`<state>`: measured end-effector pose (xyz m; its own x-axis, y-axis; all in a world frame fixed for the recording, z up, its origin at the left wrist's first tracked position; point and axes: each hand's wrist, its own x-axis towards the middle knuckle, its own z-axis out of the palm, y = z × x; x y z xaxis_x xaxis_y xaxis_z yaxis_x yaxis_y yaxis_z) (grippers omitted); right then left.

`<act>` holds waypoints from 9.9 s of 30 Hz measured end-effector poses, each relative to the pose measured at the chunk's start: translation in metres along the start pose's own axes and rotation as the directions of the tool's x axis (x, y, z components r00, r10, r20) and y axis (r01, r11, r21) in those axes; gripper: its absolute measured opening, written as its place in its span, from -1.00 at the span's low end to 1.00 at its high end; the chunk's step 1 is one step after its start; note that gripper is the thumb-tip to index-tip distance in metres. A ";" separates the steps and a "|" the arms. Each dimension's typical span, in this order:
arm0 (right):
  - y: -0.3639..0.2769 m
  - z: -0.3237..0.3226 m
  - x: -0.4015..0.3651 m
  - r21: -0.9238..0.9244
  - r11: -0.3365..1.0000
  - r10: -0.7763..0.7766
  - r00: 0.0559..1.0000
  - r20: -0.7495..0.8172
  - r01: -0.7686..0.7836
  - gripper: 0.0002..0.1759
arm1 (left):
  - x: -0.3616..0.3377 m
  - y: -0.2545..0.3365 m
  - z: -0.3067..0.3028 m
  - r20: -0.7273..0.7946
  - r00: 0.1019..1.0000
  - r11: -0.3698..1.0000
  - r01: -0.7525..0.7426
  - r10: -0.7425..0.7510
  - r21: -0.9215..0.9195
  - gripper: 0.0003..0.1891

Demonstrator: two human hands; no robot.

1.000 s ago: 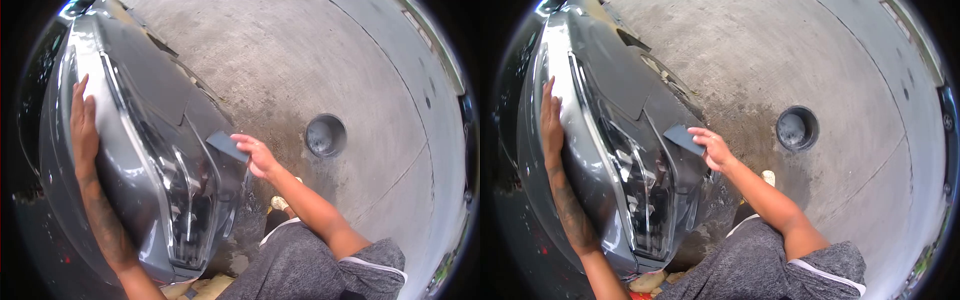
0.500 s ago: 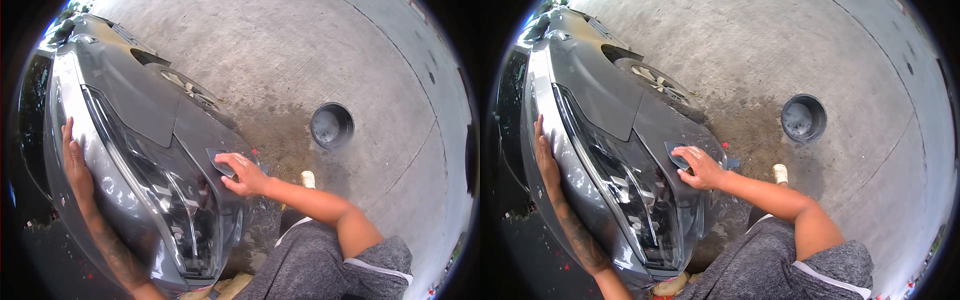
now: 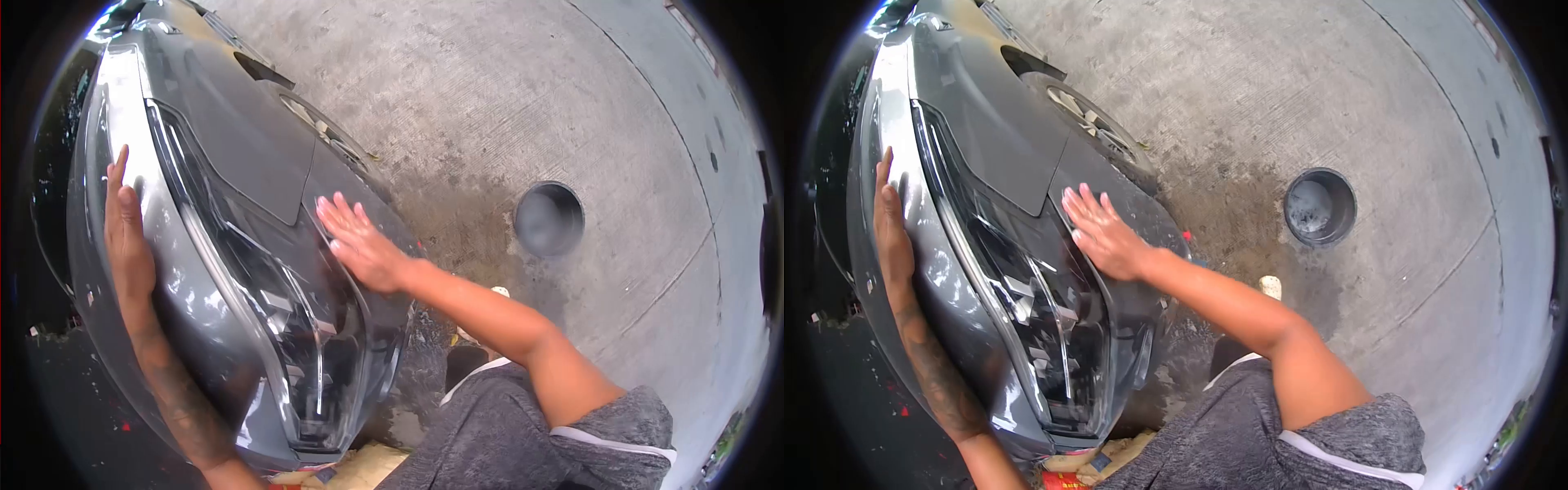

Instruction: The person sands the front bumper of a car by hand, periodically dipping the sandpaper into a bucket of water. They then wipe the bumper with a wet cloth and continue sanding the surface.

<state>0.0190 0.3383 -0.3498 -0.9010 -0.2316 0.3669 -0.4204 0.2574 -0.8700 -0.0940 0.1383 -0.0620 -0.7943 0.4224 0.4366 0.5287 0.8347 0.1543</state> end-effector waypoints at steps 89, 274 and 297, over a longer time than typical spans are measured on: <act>0.008 -0.007 0.032 0.065 0.983 0.171 0.984 0.047 -0.174 -0.25 | 0.004 0.006 0.006 0.026 0.989 0.989 0.143 -0.143 0.035 -0.26; -0.012 0.039 -0.121 0.576 0.793 0.299 0.950 -0.084 -0.199 -0.26 | 0.027 -0.041 0.009 0.056 0.989 0.990 0.139 -0.137 -0.026 -0.03; -0.013 0.048 -0.159 0.437 0.770 0.493 0.868 0.056 -0.465 -0.19 | 0.035 -0.055 0.009 0.089 0.981 0.979 0.181 -0.173 -0.092 -0.08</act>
<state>0.1725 0.3268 -0.4127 -0.9836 -0.1264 -0.1286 0.1422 -0.1046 -0.9843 -0.1538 0.1107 -0.0635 -0.8972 0.3012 0.3229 0.4013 0.8613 0.3117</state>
